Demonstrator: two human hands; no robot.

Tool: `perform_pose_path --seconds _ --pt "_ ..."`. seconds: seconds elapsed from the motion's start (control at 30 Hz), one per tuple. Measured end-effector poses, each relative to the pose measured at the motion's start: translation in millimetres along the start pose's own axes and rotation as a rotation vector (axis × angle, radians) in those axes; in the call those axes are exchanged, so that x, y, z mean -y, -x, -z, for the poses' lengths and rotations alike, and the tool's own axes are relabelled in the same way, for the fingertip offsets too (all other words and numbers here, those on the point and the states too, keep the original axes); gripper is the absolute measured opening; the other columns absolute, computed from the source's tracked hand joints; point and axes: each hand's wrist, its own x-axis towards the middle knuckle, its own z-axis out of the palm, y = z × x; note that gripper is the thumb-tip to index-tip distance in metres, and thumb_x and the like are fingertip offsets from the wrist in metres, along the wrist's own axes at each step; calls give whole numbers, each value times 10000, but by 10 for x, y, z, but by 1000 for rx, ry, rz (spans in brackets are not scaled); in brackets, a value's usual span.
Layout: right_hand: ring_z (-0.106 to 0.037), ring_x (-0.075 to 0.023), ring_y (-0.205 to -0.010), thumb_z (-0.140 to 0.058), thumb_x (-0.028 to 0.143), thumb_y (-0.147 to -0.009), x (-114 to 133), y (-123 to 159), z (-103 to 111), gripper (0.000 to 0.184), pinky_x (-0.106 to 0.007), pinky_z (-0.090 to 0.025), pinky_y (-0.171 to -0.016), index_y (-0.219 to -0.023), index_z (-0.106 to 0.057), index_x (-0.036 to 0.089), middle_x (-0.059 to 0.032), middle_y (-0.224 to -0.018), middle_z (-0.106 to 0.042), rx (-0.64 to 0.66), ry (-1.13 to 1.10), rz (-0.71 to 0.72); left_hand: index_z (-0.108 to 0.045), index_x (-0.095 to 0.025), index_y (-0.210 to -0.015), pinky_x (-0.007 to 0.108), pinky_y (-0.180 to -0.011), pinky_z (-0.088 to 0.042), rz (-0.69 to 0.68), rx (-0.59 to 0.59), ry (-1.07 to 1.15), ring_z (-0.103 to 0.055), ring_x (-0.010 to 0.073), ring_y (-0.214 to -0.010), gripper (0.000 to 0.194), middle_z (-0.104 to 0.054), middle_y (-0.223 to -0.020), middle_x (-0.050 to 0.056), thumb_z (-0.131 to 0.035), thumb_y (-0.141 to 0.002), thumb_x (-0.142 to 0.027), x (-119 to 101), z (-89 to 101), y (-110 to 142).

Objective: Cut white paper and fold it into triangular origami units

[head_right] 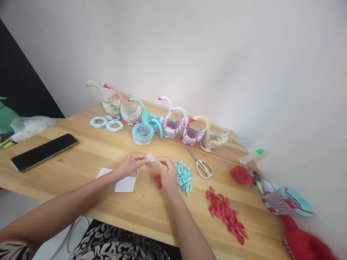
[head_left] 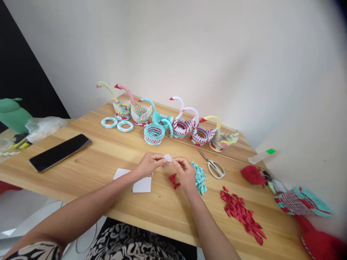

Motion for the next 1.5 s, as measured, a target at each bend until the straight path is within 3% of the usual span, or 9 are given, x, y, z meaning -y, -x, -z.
perform_pose_path --seconds 0.3,0.57,0.8,1.07,1.27,1.5 --pt "-590 -158 -703 -632 345 -755 -36 -7 -25 166 -286 -451 -680 -766 -619 180 -16 -736 -657 -15 -127 -98 -683 -134 -697 237 -667 -408 2 16 -5 -578 157 -715 263 -679 -726 38 -563 -759 -359 -26 -15 8" --pt "-598 -162 -712 -617 307 -760 -30 35 -71 126 -284 -457 -672 -735 -615 183 -16 -739 -658 -60 -76 -36 -648 -121 -711 226 -615 -384 53 -9 100 -531 125 -646 237 -636 -682 16 -637 -701 -358 12 -67 9" --pt "-606 -164 -725 -620 313 -763 -42 39 -86 135 -287 -455 -693 -742 -618 180 -23 -751 -669 -26 -81 -49 -618 -121 -682 235 -651 -404 88 -8 145 -541 125 -651 195 -640 -678 27 -632 -686 -315 -41 -57 8" --pt "-603 -151 -739 -580 304 -791 -13 23 -70 241 -274 -471 -685 -1007 -569 197 -19 -834 -643 144 -107 -68 -591 -126 -607 216 -546 -336 25 -19 -141 -469 107 -572 221 -565 -588 -9 -602 -697 -328 -67 -47 6" --pt "-614 -160 -758 -559 280 -804 -18 31 -84 287 -290 -486 -703 -1079 -535 202 -25 -830 -638 157 -119 -34 -588 -132 -659 222 -613 -397 51 -7 126 -520 109 -609 190 -599 -630 4 -606 -704 -315 -79 -34 11" --pt "-610 -161 -794 -579 264 -780 -36 13 -71 344 -297 -482 -735 -1114 -532 199 -36 -876 -642 180 -157 -65 -575 -133 -667 219 -611 -401 75 -42 160 -502 97 -587 163 -581 -627 -4 -596 -706 -289 -42 -26 -10"
